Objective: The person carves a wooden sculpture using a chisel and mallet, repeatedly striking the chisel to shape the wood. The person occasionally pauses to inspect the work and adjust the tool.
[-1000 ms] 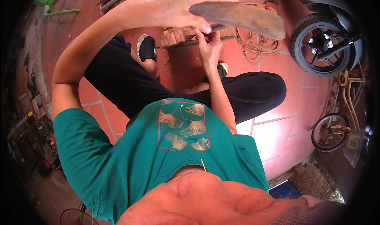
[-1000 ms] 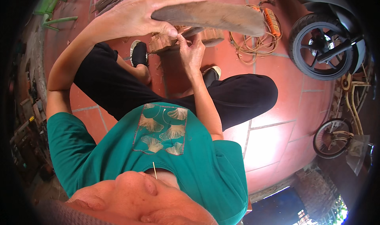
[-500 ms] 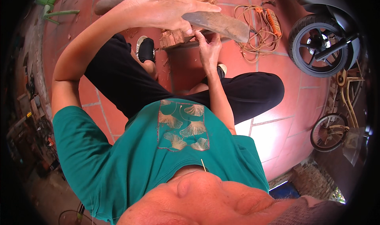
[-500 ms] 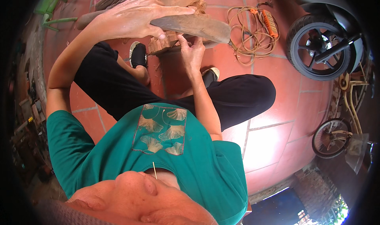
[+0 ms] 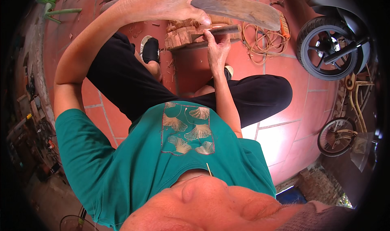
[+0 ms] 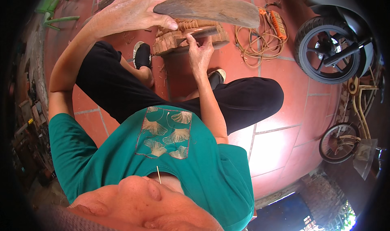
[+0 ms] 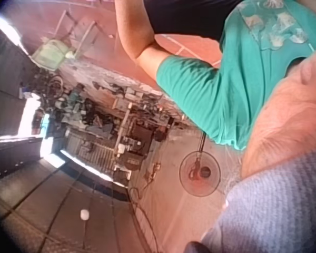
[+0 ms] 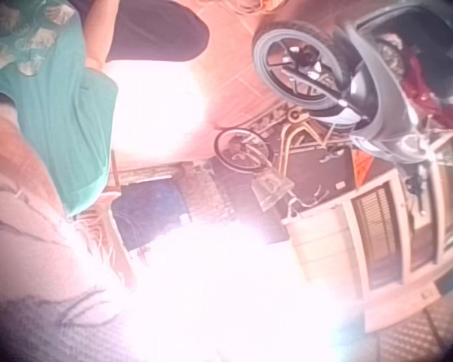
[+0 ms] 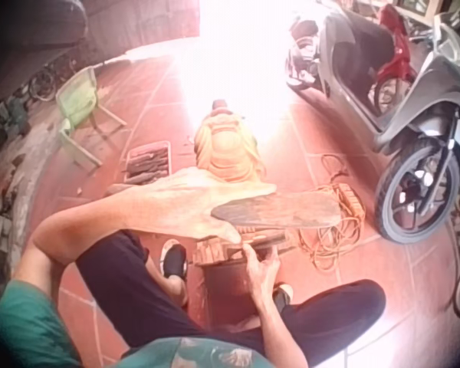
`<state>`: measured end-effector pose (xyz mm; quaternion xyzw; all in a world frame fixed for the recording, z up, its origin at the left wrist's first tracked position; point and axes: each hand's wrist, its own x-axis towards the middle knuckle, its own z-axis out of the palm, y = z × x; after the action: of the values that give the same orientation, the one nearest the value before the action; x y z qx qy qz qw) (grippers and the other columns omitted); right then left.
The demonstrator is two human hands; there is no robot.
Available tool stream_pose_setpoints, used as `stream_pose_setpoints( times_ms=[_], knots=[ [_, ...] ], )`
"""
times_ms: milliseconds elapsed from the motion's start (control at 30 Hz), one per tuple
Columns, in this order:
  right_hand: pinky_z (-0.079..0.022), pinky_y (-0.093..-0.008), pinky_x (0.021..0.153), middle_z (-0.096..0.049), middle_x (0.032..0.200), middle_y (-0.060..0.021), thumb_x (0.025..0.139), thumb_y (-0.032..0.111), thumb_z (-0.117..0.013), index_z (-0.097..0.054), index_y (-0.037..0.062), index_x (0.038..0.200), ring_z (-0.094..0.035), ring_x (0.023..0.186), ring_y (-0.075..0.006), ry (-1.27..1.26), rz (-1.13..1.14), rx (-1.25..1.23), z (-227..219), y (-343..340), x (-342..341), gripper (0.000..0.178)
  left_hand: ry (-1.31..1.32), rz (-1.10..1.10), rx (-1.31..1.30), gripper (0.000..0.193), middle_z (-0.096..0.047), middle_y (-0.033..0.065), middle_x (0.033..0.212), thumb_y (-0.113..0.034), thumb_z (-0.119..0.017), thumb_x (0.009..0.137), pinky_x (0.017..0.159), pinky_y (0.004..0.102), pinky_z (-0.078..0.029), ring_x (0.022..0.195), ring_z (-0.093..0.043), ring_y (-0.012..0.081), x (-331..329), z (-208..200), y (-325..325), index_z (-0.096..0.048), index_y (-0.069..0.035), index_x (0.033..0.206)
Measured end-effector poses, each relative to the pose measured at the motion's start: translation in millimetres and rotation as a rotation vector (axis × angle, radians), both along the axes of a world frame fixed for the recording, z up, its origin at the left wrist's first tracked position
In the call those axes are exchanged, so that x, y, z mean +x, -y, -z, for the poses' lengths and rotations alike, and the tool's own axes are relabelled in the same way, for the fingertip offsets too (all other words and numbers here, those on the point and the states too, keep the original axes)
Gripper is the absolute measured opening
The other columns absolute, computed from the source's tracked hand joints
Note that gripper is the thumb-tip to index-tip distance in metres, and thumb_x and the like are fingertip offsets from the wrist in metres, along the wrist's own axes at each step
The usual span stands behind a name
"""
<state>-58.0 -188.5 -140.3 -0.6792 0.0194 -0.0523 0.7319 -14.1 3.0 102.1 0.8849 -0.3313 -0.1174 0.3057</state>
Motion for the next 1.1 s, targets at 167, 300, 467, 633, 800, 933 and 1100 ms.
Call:
stream_pose_setpoints(
  times_ms=[167,300,467,633,800,933,1100],
  knots=[
    [-0.056,-0.0275,0.074,-0.068,0.092,-0.0066,0.092,0.004,-0.074,-0.059,-0.0008,0.112,-0.066,0.080,-0.0128,-0.001,0.004,-0.063,-2,0,-1,0.025,-0.017,0.007,-0.034,0.077,-0.065,0.0288,0.123,-0.030,-0.073,0.086,0.094,0.0458,-0.052,0.109,-0.066,0.0436,1,0,2,-0.041,-0.007,0.152],
    [-0.056,-0.0313,0.077,-0.075,0.097,-0.0124,0.091,0.009,-0.076,-0.060,-0.0031,0.116,-0.070,0.086,-0.0145,0.021,0.020,-0.058,0,-3,-1,0.032,-0.028,0.008,-0.043,0.077,-0.065,0.0286,0.123,-0.031,-0.074,0.086,0.093,0.0460,-0.053,0.109,-0.066,0.0433,0,1,5,-0.041,-0.008,0.153],
    [-0.056,-0.0273,0.076,-0.070,0.093,-0.0071,0.093,0.006,-0.074,-0.060,-0.0020,0.115,-0.067,0.081,-0.0126,0.023,-0.007,-0.037,-3,-5,-1,0.027,-0.043,-0.019,-0.038,0.077,-0.066,0.0281,0.122,-0.031,-0.074,0.086,0.092,0.0459,-0.053,0.107,-0.067,0.0430,-1,0,8,-0.041,-0.008,0.153],
    [-0.055,-0.0281,0.076,-0.072,0.093,-0.0076,0.092,0.006,-0.074,-0.061,-0.0014,0.113,-0.068,0.084,-0.0131,0.013,-0.015,-0.129,-15,-7,-3,0.026,-0.108,0.005,0.066,0.076,-0.066,0.0284,0.122,-0.028,-0.073,0.087,0.091,0.0454,-0.053,0.106,-0.067,0.0426,4,12,8,-0.042,-0.009,0.153],
    [-0.057,-0.0322,0.078,-0.073,0.093,-0.0103,0.091,0.004,-0.074,-0.060,-0.0002,0.112,-0.071,0.086,-0.0166,0.002,-0.008,-0.193,-23,-8,-5,0.026,-0.118,0.030,0.156,0.072,-0.067,0.0285,0.119,-0.022,-0.070,0.088,0.090,0.0444,-0.053,0.104,-0.068,0.0415,6,14,5,-0.042,-0.008,0.152],
    [-0.057,-0.0331,0.077,-0.073,0.094,-0.0110,0.090,0.004,-0.074,-0.060,0.0003,0.113,-0.071,0.087,-0.0174,0.003,-0.014,-0.141,-9,-3,-3,0.027,-0.186,-0.038,0.058,0.073,-0.067,0.0254,0.120,-0.020,-0.071,0.085,0.089,0.0432,-0.053,0.101,-0.068,0.0395,3,-2,15,-0.042,-0.011,0.152],
    [-0.057,-0.0333,0.076,-0.073,0.094,-0.0108,0.090,0.006,-0.076,-0.060,0.0010,0.114,-0.071,0.086,-0.0186,0.021,-0.016,-0.158,-6,-8,-1,0.029,0.159,-0.070,0.188,0.088,-0.072,0.0117,0.115,-0.017,-0.077,0.074,0.083,0.0433,-0.054,0.085,-0.070,0.0320,3,57,9,-0.044,-0.033,0.153]
  ],
)
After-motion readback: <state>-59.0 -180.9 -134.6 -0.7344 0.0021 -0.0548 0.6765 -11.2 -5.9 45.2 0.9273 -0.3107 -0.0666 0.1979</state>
